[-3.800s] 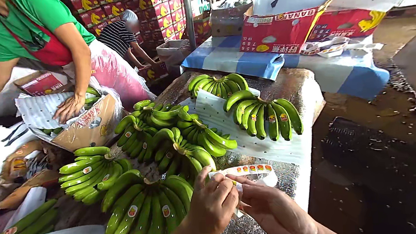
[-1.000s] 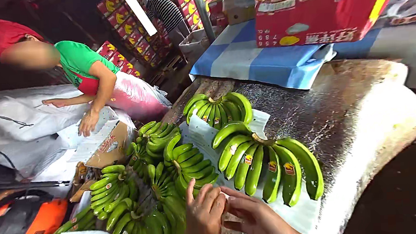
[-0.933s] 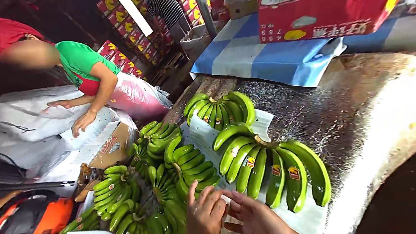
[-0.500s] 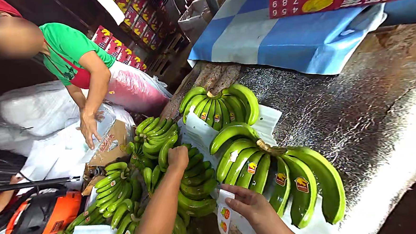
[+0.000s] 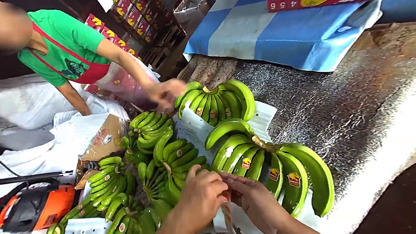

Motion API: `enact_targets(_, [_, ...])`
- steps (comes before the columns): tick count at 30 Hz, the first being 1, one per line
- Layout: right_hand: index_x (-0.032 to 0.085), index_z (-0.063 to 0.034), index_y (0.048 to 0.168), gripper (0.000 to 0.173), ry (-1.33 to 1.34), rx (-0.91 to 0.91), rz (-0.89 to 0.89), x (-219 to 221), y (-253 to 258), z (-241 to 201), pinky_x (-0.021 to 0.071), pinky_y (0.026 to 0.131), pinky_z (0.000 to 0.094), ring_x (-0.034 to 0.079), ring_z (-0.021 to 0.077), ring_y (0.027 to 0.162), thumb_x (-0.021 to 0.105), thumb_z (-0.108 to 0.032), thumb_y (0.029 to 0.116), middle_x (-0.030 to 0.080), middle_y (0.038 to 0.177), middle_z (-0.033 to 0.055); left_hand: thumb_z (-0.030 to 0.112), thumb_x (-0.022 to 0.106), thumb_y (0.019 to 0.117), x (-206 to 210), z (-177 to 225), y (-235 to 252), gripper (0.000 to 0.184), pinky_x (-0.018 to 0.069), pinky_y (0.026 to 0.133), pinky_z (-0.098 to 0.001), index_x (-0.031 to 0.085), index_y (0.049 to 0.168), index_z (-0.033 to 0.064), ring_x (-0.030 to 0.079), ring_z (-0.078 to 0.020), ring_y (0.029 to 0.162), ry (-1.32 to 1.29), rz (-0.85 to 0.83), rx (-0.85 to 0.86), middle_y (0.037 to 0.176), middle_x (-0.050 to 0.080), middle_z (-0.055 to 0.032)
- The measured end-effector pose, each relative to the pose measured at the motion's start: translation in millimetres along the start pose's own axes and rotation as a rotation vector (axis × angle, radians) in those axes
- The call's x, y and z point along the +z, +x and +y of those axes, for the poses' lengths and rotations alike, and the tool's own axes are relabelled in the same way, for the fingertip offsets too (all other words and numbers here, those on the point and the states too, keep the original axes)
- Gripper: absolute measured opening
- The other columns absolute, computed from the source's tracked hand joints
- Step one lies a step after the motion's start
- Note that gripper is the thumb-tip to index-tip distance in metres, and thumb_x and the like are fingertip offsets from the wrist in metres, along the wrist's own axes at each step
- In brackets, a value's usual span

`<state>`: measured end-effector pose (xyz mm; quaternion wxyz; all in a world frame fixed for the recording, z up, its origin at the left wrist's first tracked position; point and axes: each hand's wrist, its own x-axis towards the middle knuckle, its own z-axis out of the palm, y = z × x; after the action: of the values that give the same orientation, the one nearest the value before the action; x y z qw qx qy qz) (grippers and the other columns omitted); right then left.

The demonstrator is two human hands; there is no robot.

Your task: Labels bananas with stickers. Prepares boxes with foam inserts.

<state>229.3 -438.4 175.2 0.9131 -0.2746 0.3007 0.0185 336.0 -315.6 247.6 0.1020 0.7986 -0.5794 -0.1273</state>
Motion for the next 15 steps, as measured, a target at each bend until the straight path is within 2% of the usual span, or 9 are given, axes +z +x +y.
enact_targets(2, [0.064, 0.0043, 0.123, 0.026, 0.009, 0.024, -0.01, 5.9, -2.3, 3.4, 0.0586, 0.08, 0.0259, 0.07, 0.011, 0.082, 0.046, -0.003, 0.1058, 0.072, 0.097, 0.0071, 0.017, 0.074, 0.0871, 17.1, 2.3, -12.2, 0.004, 0.0488, 0.103, -0.0557, 0.075, 0.085, 0.0145, 0.072, -0.0192, 0.089, 0.232, 0.165, 0.075, 0.09, 0.073, -0.001])
enact_targets(4, [0.064, 0.0042, 0.124, 0.027, 0.033, 0.059, -0.003, 9.4, -2.6, 7.6, 0.0579, 0.081, 0.0252, 0.07, 0.011, 0.085, 0.046, -0.002, 0.1055, 0.072, 0.102, 0.0078, 0.015, 0.066, 0.0919, 25.8, 1.9, -21.9, 0.014, 0.048, 0.105, -0.0513, 0.07, 0.078, 0.0166, 0.071, -0.0166, 0.085, 0.326, 0.287, 0.106, 0.084, 0.071, 0.0011])
enact_targets(6, [0.062, 0.0045, 0.126, 0.027, 0.048, 0.1, 0.0, 10.3, -2.0, 11.9, 0.0574, 0.082, 0.0254, 0.07, 0.0119, 0.088, 0.046, 0.0, 0.1046, 0.071, 0.107, 0.0092, 0.013, 0.062, 0.0947, 30.1, 0.4, -32.9, 0.018, 0.0458, 0.108, -0.0489, 0.068, 0.079, 0.0176, 0.071, -0.0145, 0.09, 0.28, 0.344, 0.105, 0.087, 0.072, 0.0024])
enact_targets(8, [0.063, 0.004, 0.127, 0.028, -0.001, 0.125, 0.006, 8.6, -0.6, 16.9, 0.0581, 0.079, 0.0251, 0.069, 0.0118, 0.085, 0.051, 0.005, 0.1006, 0.07, 0.109, 0.01, 0.02, 0.066, 0.0954, 23.8, -5.9, -41.4, 0.015, 0.0468, 0.109, -0.0452, 0.071, 0.081, 0.0164, 0.071, -0.0121, 0.098, 0.089, 0.324, 0.014, 0.094, 0.074, 0.0025])
enact_targets(10, [0.066, 0.0024, 0.125, 0.031, -0.119, 0.101, -0.014, 2.9, 1.5, 28.0, 0.0584, 0.074, 0.0259, 0.068, 0.0117, 0.079, 0.056, 0.008, 0.0965, 0.071, 0.106, 0.0099, 0.018, 0.073, 0.0915, 0.1, -19.0, -37.4, 0.011, 0.0536, 0.097, -0.04, 0.076, 0.087, 0.0087, 0.071, -0.0129, 0.097, -0.148, 0.249, -0.235, 0.094, 0.075, -0.0018])
enact_targets(11, [0.068, 0.0012, 0.123, 0.031, -0.192, 0.069, -0.055, -0.5, 1.2, 35.1, 0.0581, 0.072, 0.026, 0.068, 0.0109, 0.078, 0.058, 0.009, 0.0947, 0.071, 0.107, 0.0094, 0.017, 0.072, 0.0934, -14.9, -29.0, -29.2, 0.013, 0.0568, 0.092, -0.0385, 0.075, 0.093, 0.0047, 0.07, -0.015, 0.094, -0.218, 0.172, -0.398, 0.095, 0.074, -0.0056])
enact_targets(12, [0.07, 0.0006, 0.121, 0.031, -0.266, 0.034, -0.107, -2.2, -1.3, 40.5, 0.0579, 0.072, 0.0259, 0.067, 0.0096, 0.078, 0.059, 0.009, 0.0929, 0.072, 0.107, 0.0083, 0.018, 0.069, 0.0965, -26.5, -42.1, -17.9, 0.017, 0.0568, 0.09, -0.0407, 0.074, 0.099, 0.002, 0.07, -0.0191, 0.095, -0.247, 0.058, -0.554, 0.098, 0.073, -0.0097])
enact_targets(13, [0.071, 0.0004, 0.116, 0.028, -0.334, 0.008, -0.167, -2.0, -5.4, 43.7, 0.0576, 0.073, 0.026, 0.068, 0.0085, 0.08, 0.06, 0.008, 0.0916, 0.073, 0.106, 0.0072, 0.019, 0.066, 0.0995, -31.6, -57.6, -5.1, 0.021, 0.0546, 0.093, -0.0451, 0.072, 0.107, 0.0, 0.068, -0.0244, 0.099, -0.248, -0.083, -0.675, 0.103, 0.071, -0.0141])
enact_targets(15, [0.074, -0.0002, 0.11, 0.022, -0.442, 0.007, -0.288, 1.8, -14.4, 42.3, 0.0578, 0.075, 0.0249, 0.068, 0.0057, 0.081, 0.061, 0.005, 0.0934, 0.074, 0.1, 0.0041, 0.018, 0.064, 0.1013, -19.6, -88.0, 17.2, 0.025, 0.0495, 0.1, -0.0553, 0.07, 0.114, -0.0024, 0.066, -0.0338, 0.109, -0.198, -0.349, -0.761, 0.113, 0.07, -0.0206])
